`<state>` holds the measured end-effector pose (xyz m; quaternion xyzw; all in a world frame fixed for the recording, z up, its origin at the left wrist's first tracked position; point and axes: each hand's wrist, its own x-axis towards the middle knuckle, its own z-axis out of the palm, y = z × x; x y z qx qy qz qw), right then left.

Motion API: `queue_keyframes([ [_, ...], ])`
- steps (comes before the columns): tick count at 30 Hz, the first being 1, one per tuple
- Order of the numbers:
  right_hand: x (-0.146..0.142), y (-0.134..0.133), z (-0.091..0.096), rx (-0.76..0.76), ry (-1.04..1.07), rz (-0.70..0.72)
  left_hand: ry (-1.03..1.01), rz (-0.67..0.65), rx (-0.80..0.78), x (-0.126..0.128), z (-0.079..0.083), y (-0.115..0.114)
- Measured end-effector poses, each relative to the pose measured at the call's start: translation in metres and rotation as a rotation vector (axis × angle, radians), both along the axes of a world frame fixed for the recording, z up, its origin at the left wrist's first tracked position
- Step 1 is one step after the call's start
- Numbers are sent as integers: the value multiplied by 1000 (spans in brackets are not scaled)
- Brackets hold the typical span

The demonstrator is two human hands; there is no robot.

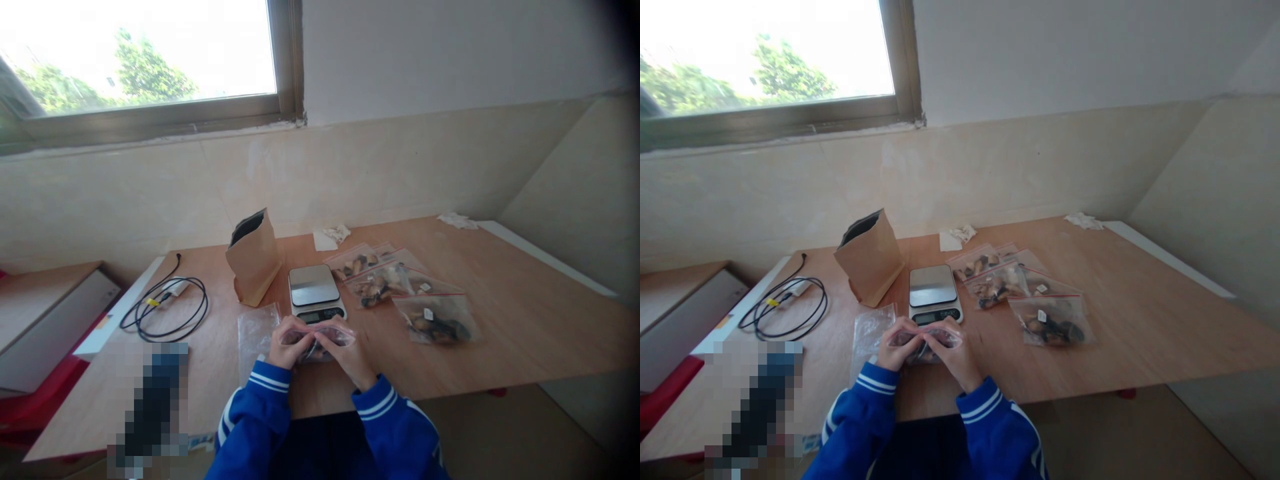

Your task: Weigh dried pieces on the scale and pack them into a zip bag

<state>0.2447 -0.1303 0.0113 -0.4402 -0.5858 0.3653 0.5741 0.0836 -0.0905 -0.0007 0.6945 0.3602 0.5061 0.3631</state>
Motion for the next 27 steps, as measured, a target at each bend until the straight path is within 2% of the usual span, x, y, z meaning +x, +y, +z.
queue_keyframes([
  [6,2,-1,0,-30,29,-10,-2,13,-7,1,-1,0],
  [13,2,-1,-7,25,2,-103,64,-22,52,1,-1,-1],
  [18,2,0,-13,64,8,-138,66,-33,4,5,5,-4],
  [27,-3,-1,-5,62,-10,-171,71,55,-62,4,12,-9],
])
